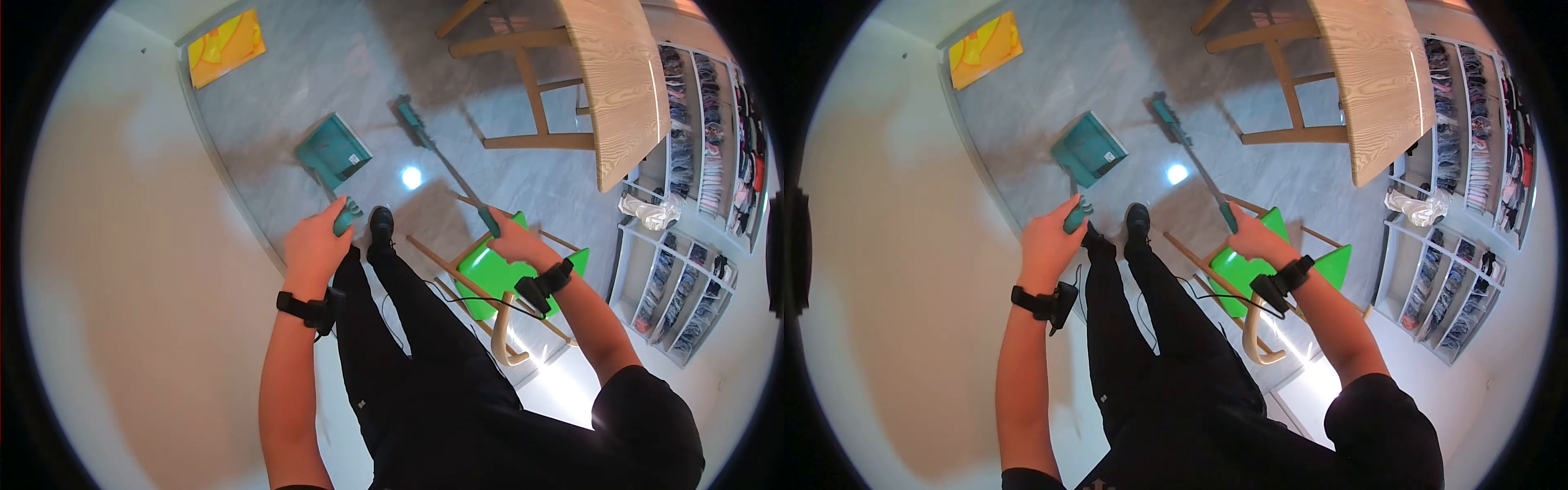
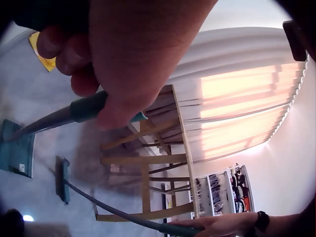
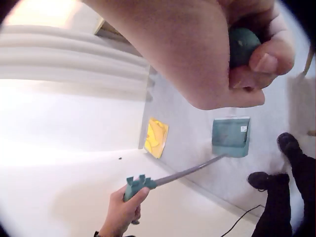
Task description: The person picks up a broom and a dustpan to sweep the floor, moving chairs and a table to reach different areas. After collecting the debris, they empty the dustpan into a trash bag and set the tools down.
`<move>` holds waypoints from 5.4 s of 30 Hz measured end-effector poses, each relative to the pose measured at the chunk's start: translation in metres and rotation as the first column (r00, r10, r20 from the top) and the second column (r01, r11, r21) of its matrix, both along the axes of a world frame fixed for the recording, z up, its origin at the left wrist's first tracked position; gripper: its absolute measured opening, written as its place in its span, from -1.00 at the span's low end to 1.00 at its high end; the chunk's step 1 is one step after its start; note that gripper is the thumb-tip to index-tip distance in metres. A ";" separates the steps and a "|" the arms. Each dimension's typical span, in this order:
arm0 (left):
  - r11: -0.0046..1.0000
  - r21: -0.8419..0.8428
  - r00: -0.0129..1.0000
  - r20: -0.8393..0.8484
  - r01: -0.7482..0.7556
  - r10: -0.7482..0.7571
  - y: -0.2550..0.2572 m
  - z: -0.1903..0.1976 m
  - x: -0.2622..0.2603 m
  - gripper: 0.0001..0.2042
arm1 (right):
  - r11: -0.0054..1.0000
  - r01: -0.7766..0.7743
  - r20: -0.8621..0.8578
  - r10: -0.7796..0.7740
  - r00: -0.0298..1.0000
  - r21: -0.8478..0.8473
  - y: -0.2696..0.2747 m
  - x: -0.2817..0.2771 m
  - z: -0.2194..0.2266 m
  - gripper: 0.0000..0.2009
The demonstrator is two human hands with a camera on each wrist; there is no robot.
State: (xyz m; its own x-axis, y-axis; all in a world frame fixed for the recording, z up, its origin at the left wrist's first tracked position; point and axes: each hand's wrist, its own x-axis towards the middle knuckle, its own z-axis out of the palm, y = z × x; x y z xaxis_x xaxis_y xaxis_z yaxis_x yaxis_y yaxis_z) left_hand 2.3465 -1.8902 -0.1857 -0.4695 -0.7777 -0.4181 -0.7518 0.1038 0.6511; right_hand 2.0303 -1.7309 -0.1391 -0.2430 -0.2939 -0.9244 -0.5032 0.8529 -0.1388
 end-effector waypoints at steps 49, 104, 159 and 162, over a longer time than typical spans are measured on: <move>0.924 -0.023 0.925 0.022 0.381 -0.380 0.062 -0.003 0.029 -0.56 | 0.515 0.828 0.263 -0.849 0.458 0.220 0.091 0.087 0.064 -0.45; 0.810 -0.084 0.812 -0.133 -0.580 0.568 0.011 -0.010 0.073 -0.59 | 0.853 0.038 -0.093 -0.101 0.991 -0.521 -0.172 -0.021 0.068 -0.44; 0.342 -0.025 0.336 0.133 -0.939 0.933 -0.030 -0.006 -0.060 -0.65 | 0.712 -0.626 0.004 0.662 0.750 -0.318 -0.578 -0.028 -0.044 -0.44; 0.321 -0.002 0.318 0.148 -0.947 0.937 -0.032 -0.005 -0.059 -0.64 | 0.531 -0.807 -0.182 0.793 0.581 -0.260 -0.584 0.001 -0.072 -0.45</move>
State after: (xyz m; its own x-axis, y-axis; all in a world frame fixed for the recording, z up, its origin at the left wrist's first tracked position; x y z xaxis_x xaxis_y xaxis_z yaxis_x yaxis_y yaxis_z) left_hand 2.2876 -1.9217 -0.1905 0.6078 -0.6311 -0.4819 -0.3692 -0.7619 0.5322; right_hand 2.0313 -2.3145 -0.2112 0.1971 -0.6243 -0.7559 -0.9651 0.0120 -0.2616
